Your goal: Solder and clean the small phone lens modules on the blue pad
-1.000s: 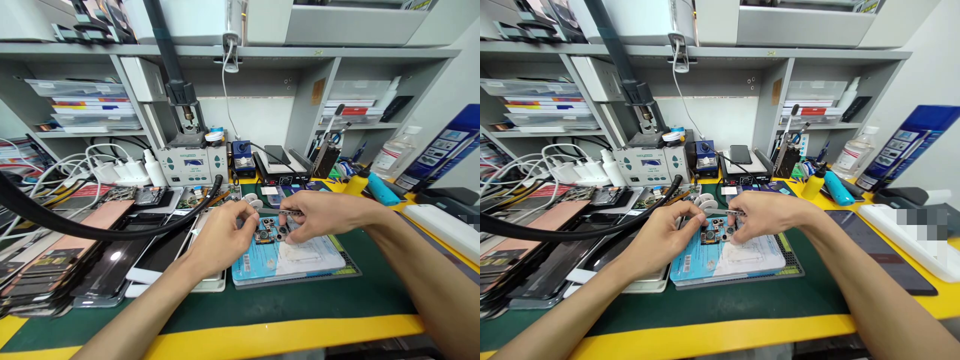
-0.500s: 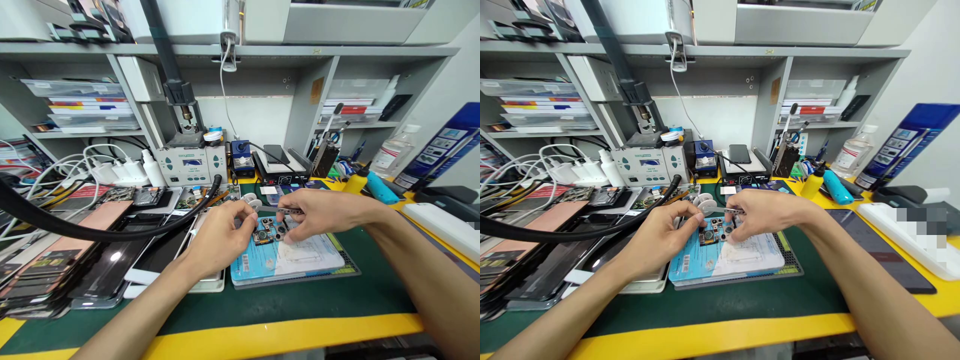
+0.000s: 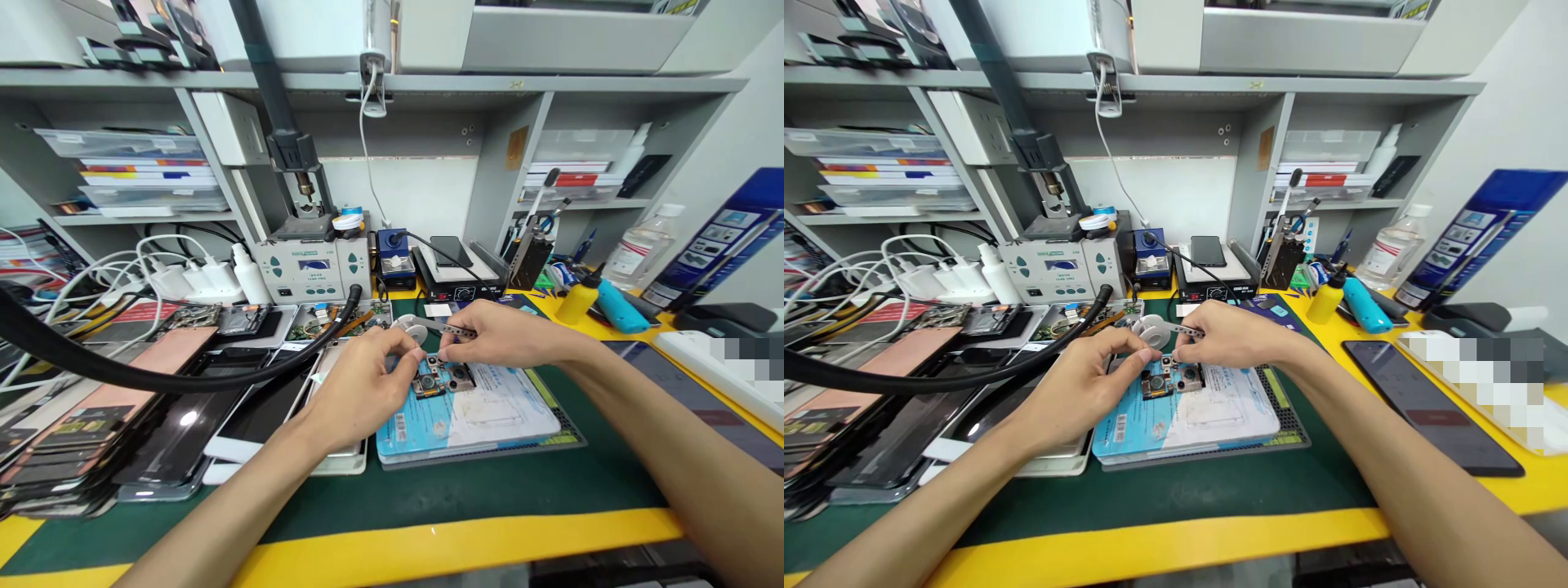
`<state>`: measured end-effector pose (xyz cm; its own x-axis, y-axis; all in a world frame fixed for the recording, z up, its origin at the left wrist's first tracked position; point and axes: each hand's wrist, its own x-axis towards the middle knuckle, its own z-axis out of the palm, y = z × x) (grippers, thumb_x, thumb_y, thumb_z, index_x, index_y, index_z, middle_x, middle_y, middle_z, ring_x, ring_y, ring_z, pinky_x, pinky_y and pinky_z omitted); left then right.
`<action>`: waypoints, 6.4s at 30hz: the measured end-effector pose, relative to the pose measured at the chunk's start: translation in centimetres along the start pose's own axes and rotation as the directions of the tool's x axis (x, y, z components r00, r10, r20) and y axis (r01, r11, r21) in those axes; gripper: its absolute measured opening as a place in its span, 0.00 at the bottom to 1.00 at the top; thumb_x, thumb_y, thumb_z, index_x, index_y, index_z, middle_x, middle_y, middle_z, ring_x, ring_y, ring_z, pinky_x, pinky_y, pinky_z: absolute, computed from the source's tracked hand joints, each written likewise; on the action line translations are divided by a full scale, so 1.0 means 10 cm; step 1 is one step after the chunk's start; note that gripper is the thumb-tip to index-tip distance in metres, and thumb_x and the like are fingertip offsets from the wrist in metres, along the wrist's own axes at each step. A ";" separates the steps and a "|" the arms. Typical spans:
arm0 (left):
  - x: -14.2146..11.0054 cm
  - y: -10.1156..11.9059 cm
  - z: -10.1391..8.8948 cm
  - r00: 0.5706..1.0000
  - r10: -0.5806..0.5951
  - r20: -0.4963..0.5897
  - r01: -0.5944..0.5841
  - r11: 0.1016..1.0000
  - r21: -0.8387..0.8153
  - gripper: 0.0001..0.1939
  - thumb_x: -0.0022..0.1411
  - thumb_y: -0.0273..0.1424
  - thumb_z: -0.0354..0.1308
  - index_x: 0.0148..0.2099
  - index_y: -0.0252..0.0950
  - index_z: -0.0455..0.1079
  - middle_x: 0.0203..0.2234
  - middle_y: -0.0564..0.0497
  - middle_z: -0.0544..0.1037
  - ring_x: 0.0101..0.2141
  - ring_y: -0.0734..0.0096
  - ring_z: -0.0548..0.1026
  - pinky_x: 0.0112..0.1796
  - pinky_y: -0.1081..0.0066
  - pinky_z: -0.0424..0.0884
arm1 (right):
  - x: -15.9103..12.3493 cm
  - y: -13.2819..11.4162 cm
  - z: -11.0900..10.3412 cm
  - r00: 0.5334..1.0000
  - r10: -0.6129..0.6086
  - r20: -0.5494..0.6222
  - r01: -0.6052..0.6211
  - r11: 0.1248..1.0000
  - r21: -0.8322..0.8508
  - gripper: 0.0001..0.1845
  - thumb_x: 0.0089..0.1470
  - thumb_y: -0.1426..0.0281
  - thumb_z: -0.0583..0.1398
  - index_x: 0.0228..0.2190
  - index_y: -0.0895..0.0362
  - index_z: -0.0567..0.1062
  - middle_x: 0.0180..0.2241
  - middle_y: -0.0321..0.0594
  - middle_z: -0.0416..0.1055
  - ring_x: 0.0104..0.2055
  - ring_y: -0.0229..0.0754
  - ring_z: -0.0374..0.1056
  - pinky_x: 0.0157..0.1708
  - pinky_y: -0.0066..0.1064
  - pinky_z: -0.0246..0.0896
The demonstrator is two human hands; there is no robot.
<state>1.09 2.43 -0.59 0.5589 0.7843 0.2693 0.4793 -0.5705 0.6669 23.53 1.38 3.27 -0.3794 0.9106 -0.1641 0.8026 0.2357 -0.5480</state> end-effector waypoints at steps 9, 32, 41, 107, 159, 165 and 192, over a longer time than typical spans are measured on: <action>0.01 0.00 0.01 1.000 0.001 0.030 -0.002 1.000 0.011 0.11 0.70 0.35 0.53 0.38 0.40 0.75 0.37 0.53 0.81 0.39 0.62 0.76 0.37 0.67 0.63 | 0.01 0.04 -0.02 1.000 -0.009 0.018 0.009 1.000 0.005 0.13 0.56 0.63 0.59 0.30 0.58 0.80 0.20 0.31 0.59 0.22 0.34 0.48 0.20 0.29 0.43; 0.00 -0.02 0.02 0.999 0.033 0.029 -0.033 0.999 -0.003 0.10 0.70 0.34 0.53 0.38 0.40 0.75 0.34 0.55 0.79 0.37 0.65 0.73 0.38 0.67 0.62 | -0.02 0.01 -0.03 0.998 0.008 0.055 -0.010 0.999 0.037 0.14 0.55 0.61 0.59 0.28 0.58 0.78 0.22 0.33 0.66 0.23 0.35 0.52 0.22 0.29 0.46; 0.00 -0.03 0.02 0.999 0.042 -0.002 -0.042 0.999 -0.006 0.08 0.69 0.32 0.54 0.38 0.40 0.74 0.33 0.56 0.80 0.35 0.66 0.73 0.37 0.67 0.63 | -0.04 -0.03 -0.06 0.998 0.017 0.063 -0.017 1.000 -0.001 0.12 0.54 0.62 0.61 0.34 0.56 0.81 0.23 0.33 0.68 0.25 0.36 0.56 0.23 0.29 0.48; -0.01 0.02 -0.02 0.999 -0.040 -0.017 0.040 0.999 -0.004 0.11 0.69 0.35 0.53 0.34 0.37 0.72 0.24 0.54 0.78 0.18 0.75 0.64 0.21 0.72 0.55 | -0.15 -0.01 -0.18 0.972 0.079 0.222 -0.058 0.993 -0.102 0.18 0.47 0.58 0.67 0.38 0.54 0.74 0.27 0.29 0.62 0.25 0.35 0.55 0.24 0.28 0.48; 0.37 0.30 0.05 0.945 -0.302 -0.123 0.129 0.692 -0.710 0.12 0.52 0.36 0.66 0.25 0.32 0.73 0.19 0.53 0.71 0.21 0.78 0.63 0.24 0.74 0.58 | -0.11 -0.15 0.07 0.865 -0.098 -0.492 0.194 0.970 0.148 0.20 0.59 0.62 0.60 0.21 0.54 0.59 0.21 0.28 0.49 0.24 0.35 0.45 0.26 0.32 0.37; 0.33 0.22 0.17 0.938 -0.315 -0.144 0.109 0.662 -0.741 0.12 0.53 0.36 0.67 0.27 0.32 0.76 0.20 0.53 0.73 0.22 0.77 0.65 0.25 0.74 0.60 | -0.06 -0.07 0.09 0.911 -0.104 -0.400 0.226 0.936 0.270 0.12 0.58 0.65 0.59 0.25 0.57 0.69 0.21 0.28 0.51 0.24 0.35 0.47 0.25 0.31 0.41; 0.21 0.19 0.16 0.940 -0.241 -0.241 0.010 0.727 -0.687 0.14 0.61 0.39 0.65 0.31 0.32 0.76 0.21 0.54 0.72 0.21 0.77 0.65 0.23 0.75 0.61 | -0.06 -0.13 0.05 0.979 0.075 -0.192 0.066 0.767 0.638 0.11 0.55 0.64 0.62 0.27 0.58 0.74 0.14 0.23 0.47 0.18 0.31 0.38 0.21 0.31 0.32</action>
<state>4.26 2.57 0.08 0.2463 0.9337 0.2600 -0.1108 -0.2394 0.9646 22.46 0.30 3.67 -0.2231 0.9738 -0.0445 0.2967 0.0244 -0.9546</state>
